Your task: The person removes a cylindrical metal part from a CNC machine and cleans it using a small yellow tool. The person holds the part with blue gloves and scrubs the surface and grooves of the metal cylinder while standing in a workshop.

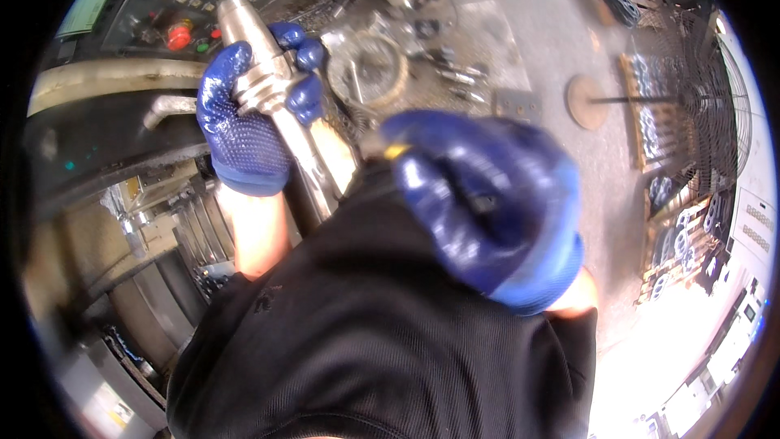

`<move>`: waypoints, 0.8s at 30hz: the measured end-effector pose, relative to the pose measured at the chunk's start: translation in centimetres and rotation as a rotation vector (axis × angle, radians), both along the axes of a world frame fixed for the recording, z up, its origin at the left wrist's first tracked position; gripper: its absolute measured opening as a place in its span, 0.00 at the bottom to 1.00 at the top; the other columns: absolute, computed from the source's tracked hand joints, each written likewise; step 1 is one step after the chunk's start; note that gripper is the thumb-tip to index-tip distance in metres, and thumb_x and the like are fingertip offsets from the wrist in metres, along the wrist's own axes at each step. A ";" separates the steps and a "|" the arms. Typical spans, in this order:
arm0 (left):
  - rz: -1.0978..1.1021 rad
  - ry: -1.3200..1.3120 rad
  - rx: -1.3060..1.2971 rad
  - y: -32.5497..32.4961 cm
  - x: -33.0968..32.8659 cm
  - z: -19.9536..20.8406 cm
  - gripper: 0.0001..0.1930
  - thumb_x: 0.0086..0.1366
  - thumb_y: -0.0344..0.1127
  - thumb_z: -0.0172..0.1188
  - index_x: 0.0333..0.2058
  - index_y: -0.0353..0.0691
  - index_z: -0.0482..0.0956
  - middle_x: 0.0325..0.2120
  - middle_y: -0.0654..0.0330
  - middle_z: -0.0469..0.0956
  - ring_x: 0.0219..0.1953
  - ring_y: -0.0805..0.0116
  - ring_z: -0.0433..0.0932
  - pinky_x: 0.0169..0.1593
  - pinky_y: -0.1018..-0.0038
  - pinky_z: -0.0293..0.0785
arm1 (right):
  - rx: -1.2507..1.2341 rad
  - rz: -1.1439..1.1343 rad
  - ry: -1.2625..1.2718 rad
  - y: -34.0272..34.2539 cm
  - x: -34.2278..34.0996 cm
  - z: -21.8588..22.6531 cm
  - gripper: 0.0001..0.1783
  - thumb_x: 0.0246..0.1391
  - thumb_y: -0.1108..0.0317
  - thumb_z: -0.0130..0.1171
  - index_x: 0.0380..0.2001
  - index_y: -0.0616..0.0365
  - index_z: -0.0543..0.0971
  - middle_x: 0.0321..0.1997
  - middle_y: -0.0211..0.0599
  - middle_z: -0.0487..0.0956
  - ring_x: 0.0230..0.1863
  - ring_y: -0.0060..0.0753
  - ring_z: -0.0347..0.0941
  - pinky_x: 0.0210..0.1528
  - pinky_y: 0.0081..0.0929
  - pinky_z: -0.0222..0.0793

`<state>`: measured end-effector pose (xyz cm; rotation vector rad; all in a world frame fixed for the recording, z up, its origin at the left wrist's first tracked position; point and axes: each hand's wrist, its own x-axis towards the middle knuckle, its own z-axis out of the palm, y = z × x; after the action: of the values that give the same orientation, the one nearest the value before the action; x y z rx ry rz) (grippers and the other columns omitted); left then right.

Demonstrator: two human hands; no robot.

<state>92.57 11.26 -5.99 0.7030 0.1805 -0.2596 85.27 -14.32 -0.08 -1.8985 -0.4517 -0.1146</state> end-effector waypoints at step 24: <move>-0.392 -0.224 -0.897 -1.3 1.1 -0.8 0.13 0.64 0.39 0.75 0.41 0.49 0.79 0.34 0.69 0.83 0.22 0.82 0.81 0.25 0.84 0.80 | 0.042 0.213 -0.064 2.8 0.2 -2.0 0.18 0.56 0.74 0.70 0.52 0.57 0.87 0.41 0.42 0.89 0.39 0.46 0.86 0.46 0.40 0.79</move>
<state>93.67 9.98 -6.83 -0.1383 -0.2878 -0.5825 85.48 -11.48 -2.12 -1.7977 -0.6871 -0.0436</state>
